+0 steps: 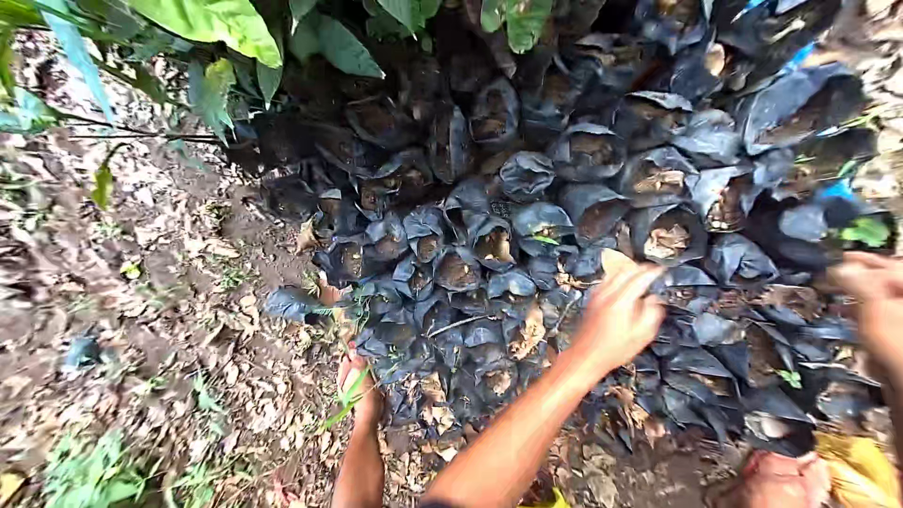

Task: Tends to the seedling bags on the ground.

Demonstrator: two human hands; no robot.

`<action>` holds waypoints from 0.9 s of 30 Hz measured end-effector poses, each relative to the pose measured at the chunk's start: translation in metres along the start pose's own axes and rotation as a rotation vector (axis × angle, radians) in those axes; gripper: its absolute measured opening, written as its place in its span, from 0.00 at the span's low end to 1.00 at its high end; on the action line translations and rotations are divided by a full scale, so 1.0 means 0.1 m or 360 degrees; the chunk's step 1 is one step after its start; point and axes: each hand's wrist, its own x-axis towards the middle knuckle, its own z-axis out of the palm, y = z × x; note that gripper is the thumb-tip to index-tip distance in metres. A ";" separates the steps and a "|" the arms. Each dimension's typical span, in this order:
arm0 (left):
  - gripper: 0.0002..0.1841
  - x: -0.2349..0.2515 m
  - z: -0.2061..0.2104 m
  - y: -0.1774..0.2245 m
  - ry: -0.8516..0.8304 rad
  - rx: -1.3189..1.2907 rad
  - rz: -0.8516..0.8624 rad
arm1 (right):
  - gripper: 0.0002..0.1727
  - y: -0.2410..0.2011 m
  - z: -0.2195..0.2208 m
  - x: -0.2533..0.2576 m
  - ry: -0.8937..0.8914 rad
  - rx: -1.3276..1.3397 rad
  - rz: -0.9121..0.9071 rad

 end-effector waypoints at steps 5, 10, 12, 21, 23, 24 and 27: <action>0.19 -1.86 -1.13 -1.33 -0.0012 -0.0067 -0.1069 | 0.41 -1.27 0.93 -0.42 -0.0449 -0.0338 0.0003; 0.19 -2.72 -1.69 -2.12 -0.0266 0.0205 -0.1452 | 0.39 -2.40 1.91 -0.42 -0.0506 -0.0396 -0.0342; 0.20 -2.73 -1.72 -2.25 -0.0375 0.0241 -0.1396 | 0.31 -2.71 2.25 -0.33 -0.0374 -0.0445 -0.0597; 0.20 -2.51 -1.91 -2.10 -0.0536 -0.0073 -0.1054 | 0.53 -3.18 3.27 -0.15 -0.0622 -0.0992 -0.0845; 0.21 -2.53 -2.02 -2.13 -0.0506 -0.0059 -0.1102 | 0.60 -3.17 3.37 -0.21 -0.0533 -0.1015 -0.0769; 0.20 -2.53 -2.08 -2.14 -0.0475 -0.0067 -0.1130 | 0.63 -3.18 3.41 -0.23 -0.0463 -0.0999 -0.0765; 0.20 -2.54 -2.23 -2.15 -0.0394 -0.0151 -0.1195 | 0.68 -3.16 3.49 -0.26 -0.0375 -0.0958 -0.0791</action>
